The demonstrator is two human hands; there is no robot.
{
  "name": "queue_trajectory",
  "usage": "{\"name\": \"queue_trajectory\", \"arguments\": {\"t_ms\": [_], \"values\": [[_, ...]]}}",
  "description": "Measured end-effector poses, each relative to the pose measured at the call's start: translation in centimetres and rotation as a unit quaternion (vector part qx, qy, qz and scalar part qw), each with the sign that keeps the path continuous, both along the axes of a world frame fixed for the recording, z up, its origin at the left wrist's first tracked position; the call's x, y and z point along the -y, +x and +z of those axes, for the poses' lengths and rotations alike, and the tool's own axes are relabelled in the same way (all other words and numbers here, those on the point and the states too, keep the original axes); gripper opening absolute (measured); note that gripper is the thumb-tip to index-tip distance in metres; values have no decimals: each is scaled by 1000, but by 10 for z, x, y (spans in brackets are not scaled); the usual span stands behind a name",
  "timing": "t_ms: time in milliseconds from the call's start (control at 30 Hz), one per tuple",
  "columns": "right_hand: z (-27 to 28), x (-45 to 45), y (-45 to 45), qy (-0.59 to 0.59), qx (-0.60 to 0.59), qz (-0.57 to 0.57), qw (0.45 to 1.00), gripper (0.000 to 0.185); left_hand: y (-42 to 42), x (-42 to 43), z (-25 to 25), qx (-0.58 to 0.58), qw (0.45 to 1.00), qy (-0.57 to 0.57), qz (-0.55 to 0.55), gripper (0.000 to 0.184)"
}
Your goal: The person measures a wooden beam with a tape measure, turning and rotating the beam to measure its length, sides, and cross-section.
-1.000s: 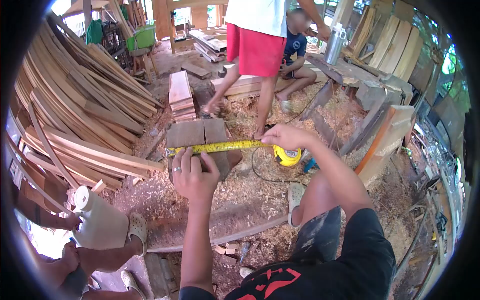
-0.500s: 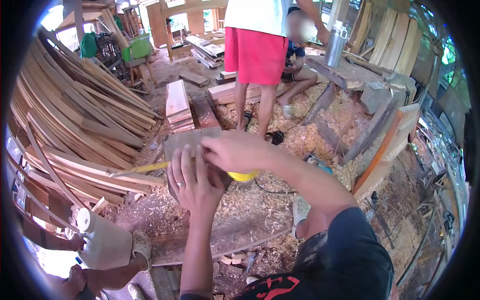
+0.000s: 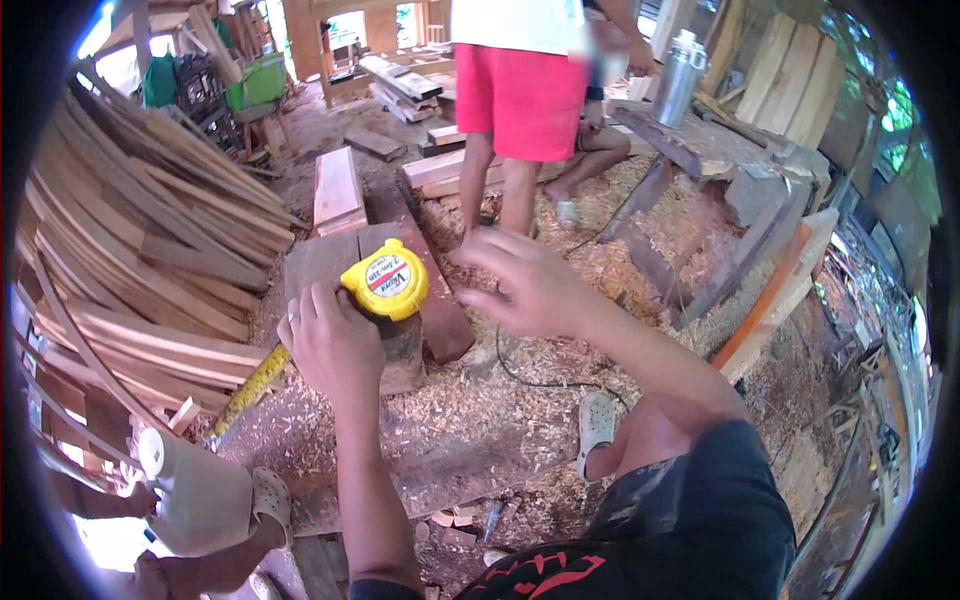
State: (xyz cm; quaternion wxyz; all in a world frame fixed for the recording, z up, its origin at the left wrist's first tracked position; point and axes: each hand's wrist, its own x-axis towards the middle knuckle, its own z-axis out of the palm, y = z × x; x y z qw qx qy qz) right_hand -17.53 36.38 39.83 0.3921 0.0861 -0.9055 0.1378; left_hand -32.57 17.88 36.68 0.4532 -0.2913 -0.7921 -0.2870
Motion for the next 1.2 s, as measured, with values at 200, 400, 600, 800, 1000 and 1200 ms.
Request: {"name": "queue_trajectory", "arguments": {"t_ms": [200, 400, 600, 800, 1000, 1200], "values": [[-120, -71, 185, 142, 565, -136, 801, 36, -7, -8, 1, 107, 992, 2, -68, 21], [-102, -37, 201, 96, 498, -272, 818, 36, -18, -38, 2, 53, 996, 39, -65, 20], [-69, -12, 189, 144, 520, -306, 784, 42, -21, -43, 5, 23, 997, 49, -45, 18], [-129, -42, 228, 31, 437, -327, 838, 33, -27, -40, 7, 45, 997, 36, -42, 16], [-108, -27, 206, -13, 458, -335, 824, 35, -35, -35, 3, 38, 999, 33, -1, 8], [-96, -45, 201, -52, 600, -308, 737, 40, -37, -38, 12, -28, 999, 24, -2, 5]]}}
